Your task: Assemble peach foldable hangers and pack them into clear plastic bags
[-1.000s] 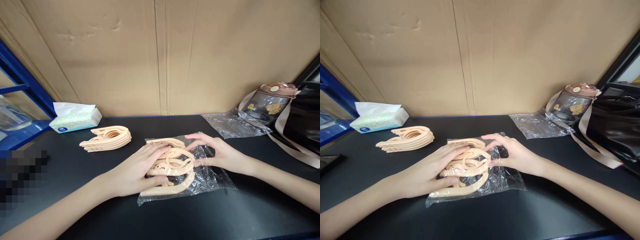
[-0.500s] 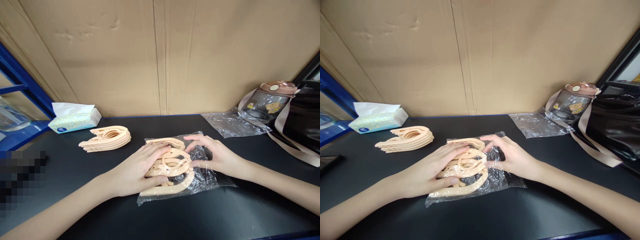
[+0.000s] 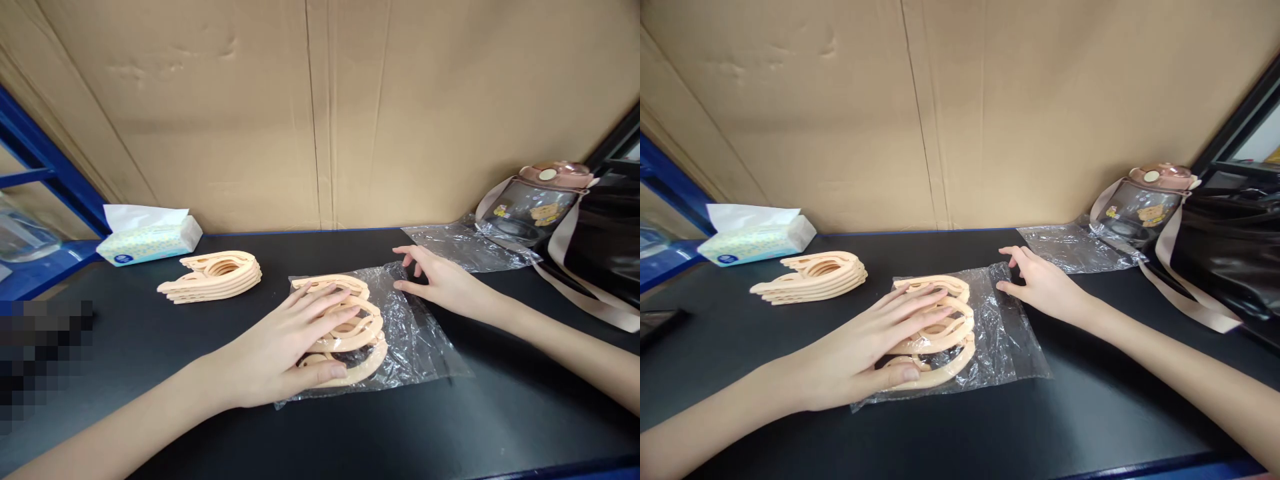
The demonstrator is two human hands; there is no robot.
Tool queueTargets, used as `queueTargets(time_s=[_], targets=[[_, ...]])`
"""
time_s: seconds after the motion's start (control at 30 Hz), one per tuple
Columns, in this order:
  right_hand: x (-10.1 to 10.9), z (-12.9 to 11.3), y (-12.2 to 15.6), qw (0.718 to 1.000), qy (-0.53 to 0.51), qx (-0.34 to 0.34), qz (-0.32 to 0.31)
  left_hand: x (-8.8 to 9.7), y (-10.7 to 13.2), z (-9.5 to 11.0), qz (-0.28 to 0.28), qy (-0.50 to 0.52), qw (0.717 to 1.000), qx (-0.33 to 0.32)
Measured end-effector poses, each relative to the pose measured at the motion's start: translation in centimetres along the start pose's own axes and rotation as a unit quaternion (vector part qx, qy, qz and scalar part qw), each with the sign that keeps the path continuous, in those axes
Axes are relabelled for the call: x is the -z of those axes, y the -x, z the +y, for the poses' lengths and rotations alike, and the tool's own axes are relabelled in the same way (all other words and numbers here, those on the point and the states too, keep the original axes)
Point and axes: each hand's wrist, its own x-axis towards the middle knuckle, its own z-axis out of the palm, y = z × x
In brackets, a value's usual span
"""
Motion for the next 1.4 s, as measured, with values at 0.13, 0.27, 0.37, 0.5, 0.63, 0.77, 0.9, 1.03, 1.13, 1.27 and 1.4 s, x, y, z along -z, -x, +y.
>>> queueTargets(time_s=[0.13, 0.27, 0.37, 0.5, 0.63, 0.77, 0.9, 1.03, 1.13, 1.27, 1.4], targets=[[0.2, 0.1, -0.3, 0.992, -0.12, -0.017, -0.026, -0.3, -0.6, 1.1, 0.005, -0.006, 0.999, -0.031], [0.6, -0.1, -0.2, 0.969, -0.232, -0.001, -0.083, -0.9, -1.3, 2.5, 0.008, -0.031, 0.999, -0.037], [0.8, -0.5, 0.1, 0.954, -0.276, 0.003, -0.121, -1.8, -1.9, 3.7, 0.007, -0.06, 0.998, -0.029], [1.2, -1.0, 0.1, 0.935, -0.339, 0.009, -0.106, -3.5, -2.5, 4.4, 0.029, -0.078, 0.996, -0.033], [1.7, -2.0, 0.2, 0.924, -0.377, 0.014, -0.056, -4.3, -2.7, 4.3, 0.022, -0.065, 0.996, -0.063], [1.8, -3.0, 0.6, 0.916, -0.397, 0.041, -0.025, -4.1, -2.7, 4.2, 0.011, -0.051, 0.996, -0.076], [1.6, -2.8, 0.7, 0.907, -0.413, 0.078, -0.027, -3.8, -2.6, 4.2, 0.008, -0.046, 0.995, -0.093], [1.3, -2.1, 0.6, 0.901, -0.406, 0.138, -0.063, -3.7, -2.5, 4.2, 0.013, -0.056, 0.992, -0.109], [1.0, -2.0, 0.6, 0.908, -0.372, 0.176, -0.084, -3.6, -2.6, 4.2, 0.019, -0.066, 0.99, -0.121], [0.0, -2.2, 0.8, 0.952, -0.241, 0.188, -0.027, -3.7, -2.6, 4.2, 0.041, -0.064, 0.988, -0.136], [-1.2, -2.2, 1.1, 0.977, -0.129, 0.166, 0.036, -3.9, -2.5, 4.3, 0.075, -0.063, 0.984, -0.152]])
